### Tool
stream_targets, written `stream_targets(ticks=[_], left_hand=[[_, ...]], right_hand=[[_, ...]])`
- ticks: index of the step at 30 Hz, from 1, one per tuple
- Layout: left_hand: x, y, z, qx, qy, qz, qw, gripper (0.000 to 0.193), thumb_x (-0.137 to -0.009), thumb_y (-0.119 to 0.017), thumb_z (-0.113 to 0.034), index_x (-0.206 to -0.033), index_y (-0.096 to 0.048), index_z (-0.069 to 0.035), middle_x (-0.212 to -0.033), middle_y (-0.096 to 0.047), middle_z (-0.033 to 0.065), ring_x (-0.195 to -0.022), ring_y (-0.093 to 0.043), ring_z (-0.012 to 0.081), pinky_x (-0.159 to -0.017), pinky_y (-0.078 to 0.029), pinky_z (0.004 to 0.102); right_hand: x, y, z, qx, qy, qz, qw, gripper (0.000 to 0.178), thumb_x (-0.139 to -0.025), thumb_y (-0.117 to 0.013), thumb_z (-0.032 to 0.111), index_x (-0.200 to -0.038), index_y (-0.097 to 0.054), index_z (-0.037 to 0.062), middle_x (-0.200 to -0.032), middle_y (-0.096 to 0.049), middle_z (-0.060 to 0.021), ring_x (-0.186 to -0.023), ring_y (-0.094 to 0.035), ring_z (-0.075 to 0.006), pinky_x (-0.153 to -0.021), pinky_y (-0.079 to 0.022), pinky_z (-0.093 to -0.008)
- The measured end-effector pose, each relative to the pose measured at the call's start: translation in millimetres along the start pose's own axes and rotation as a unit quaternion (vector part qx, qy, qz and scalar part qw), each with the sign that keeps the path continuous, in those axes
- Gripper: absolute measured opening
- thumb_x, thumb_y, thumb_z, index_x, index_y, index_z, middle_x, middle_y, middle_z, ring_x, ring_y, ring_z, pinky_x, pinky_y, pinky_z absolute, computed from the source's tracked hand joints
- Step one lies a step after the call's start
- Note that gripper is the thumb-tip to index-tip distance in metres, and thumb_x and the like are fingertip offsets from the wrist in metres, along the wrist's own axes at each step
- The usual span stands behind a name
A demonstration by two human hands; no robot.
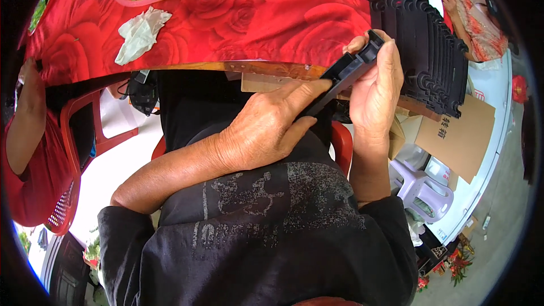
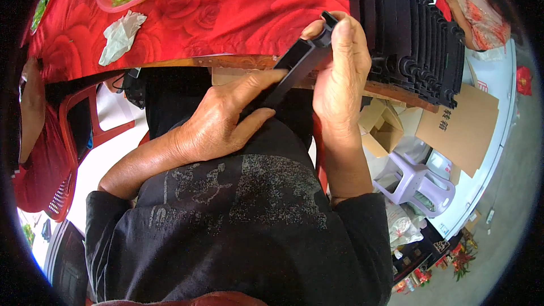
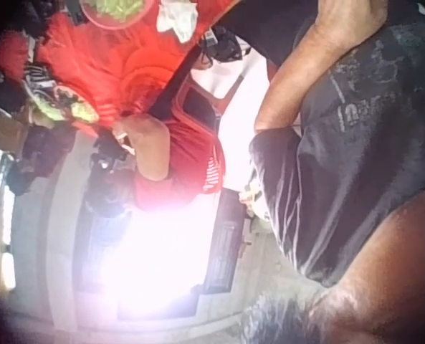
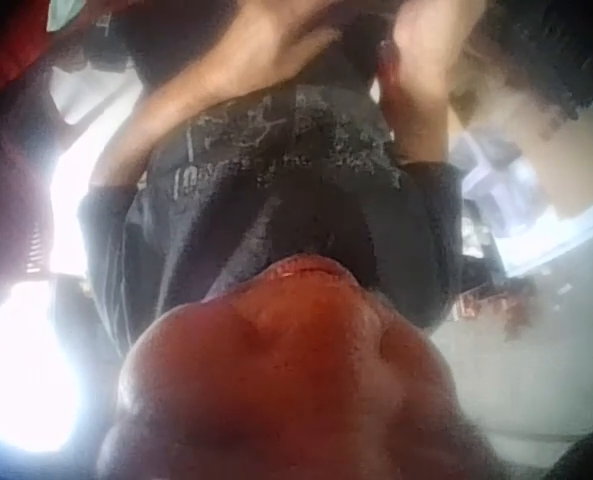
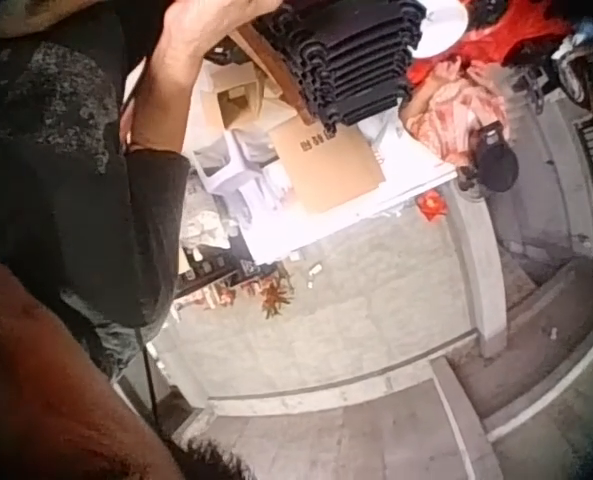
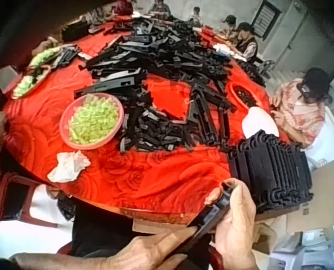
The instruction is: The person assembles plastic casings by inserting small metal strips into the casings by hand and pressing them firmly into place.
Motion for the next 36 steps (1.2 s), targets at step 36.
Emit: stream_targets(ticks=[36], left_hand=[[-7,17,4,-0.013,-0.026,-0.123,0.992,0.044,-0.081,-0.069,0.005,-0.123,-0.057,-0.002,-0.106,-0.061,0.0155,-0.098,-0.065,0.0272,-0.084,-0.051,0.0336]], right_hand=[[14,191,118,0.312,0.356,-0.431,0.769,0.022,-0.098,-0.058,0.014,-0.106,-0.060,-0.0062,-0.099,-0.066,-0.0130,-0.077,-0.067,-0.0206,-0.070,-0.056,-0.0272]])
Point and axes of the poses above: each hand's wrist, its own x-axis away from the middle knuckle, its own y-axis out of the back of the hand, z = x × y, the point moved 6 cm from there along -x, towards the middle knuckle
